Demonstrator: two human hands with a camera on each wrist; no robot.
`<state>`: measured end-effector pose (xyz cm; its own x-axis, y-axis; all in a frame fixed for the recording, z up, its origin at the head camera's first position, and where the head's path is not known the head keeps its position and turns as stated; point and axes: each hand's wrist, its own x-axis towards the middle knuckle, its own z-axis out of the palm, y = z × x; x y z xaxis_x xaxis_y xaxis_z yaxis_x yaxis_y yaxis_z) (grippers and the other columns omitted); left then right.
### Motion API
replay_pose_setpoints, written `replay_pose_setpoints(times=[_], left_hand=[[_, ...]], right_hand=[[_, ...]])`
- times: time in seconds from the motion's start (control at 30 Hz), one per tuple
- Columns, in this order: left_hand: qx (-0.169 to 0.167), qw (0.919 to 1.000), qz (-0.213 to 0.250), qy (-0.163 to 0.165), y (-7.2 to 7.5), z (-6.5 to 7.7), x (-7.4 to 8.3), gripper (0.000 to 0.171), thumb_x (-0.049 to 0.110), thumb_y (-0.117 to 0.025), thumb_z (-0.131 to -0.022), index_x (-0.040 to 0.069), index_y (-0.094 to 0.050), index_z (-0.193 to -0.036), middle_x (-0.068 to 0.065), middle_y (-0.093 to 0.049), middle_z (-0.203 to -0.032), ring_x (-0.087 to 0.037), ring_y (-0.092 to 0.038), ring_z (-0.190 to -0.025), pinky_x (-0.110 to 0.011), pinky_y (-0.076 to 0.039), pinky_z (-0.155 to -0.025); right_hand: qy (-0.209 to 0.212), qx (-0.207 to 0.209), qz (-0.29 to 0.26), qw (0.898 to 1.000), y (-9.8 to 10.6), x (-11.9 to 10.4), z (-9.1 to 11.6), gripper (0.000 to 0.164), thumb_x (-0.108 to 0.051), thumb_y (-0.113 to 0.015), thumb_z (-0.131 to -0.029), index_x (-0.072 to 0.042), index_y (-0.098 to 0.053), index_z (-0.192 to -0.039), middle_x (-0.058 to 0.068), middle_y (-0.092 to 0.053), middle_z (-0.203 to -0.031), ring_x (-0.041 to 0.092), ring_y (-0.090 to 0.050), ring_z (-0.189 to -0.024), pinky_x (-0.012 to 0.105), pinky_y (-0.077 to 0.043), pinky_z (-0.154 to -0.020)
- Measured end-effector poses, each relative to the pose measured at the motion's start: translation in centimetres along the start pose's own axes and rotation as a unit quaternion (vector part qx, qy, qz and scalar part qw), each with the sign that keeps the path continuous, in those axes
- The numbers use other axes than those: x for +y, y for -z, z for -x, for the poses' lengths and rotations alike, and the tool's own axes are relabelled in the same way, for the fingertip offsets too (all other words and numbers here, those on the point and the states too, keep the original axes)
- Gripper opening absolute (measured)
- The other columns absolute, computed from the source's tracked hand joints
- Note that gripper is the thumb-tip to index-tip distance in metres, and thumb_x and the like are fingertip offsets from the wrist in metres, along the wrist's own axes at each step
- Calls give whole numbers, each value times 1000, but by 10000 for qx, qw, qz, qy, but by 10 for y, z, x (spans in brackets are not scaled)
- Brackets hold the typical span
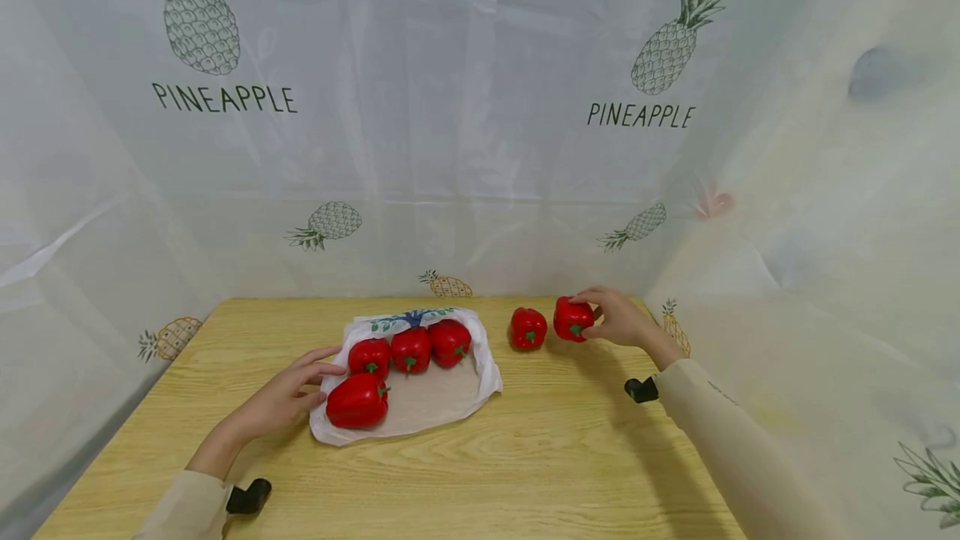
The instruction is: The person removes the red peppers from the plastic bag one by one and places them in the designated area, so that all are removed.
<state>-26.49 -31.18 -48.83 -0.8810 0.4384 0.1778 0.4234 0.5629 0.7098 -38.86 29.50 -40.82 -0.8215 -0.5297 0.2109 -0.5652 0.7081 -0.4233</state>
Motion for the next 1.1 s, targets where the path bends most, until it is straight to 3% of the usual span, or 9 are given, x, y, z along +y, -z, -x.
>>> replay_pose_setpoints(times=[0.27,0.53,0.8,0.93,1.1], left_hand=[[57,10000,-12,-48,-1,-1,1,39,-4,-65,-102,7,-67,-139,-16,-33,-169,-42,-56,-131,-26,-53,-97],[30,10000,32,12,-1,1,0,39,-4,-65,-102,7,-67,-139,-17,-32,-169,-42,-56,-131,-24,-53,-96],[79,9999,-51,-43,-1,0,0,39,-2,-67,-102,9,-68,-139,-13,-34,-169,-36,-59,-131,-26,-53,-98],[47,10000,-39,-10,-1,1,1,39,-1,-66,-102,8,-67,-140,-13,-33,-170,-37,-59,-131,-25,-53,-98],[58,10000,-63,7,-1,2,1,39,-2,-66,-102,7,-67,-140,-15,-33,-169,-39,-58,-131,-24,-53,-97]], right_hand=[[-110,-103,-18,9999,-10,19,3,55,6,-84,-85,6,-65,-137,29,-61,-141,38,-70,-103,59,-60,-88],[-64,-153,-128,9998,-27,41,1,55,7,-84,-84,5,-66,-136,29,-61,-141,43,-68,-111,56,-60,-90],[-126,-134,-229,9996,-33,45,2,56,6,-82,-86,4,-64,-139,31,-60,-141,42,-69,-105,55,-61,-86],[-97,-167,-224,9996,-36,46,0,56,6,-81,-87,5,-63,-140,32,-59,-141,37,-71,-98,50,-62,-84],[-37,-230,-322,9992,-37,45,-2,56,6,-80,-87,6,-62,-141,34,-58,-141,36,-72,-97,53,-62,-85]])
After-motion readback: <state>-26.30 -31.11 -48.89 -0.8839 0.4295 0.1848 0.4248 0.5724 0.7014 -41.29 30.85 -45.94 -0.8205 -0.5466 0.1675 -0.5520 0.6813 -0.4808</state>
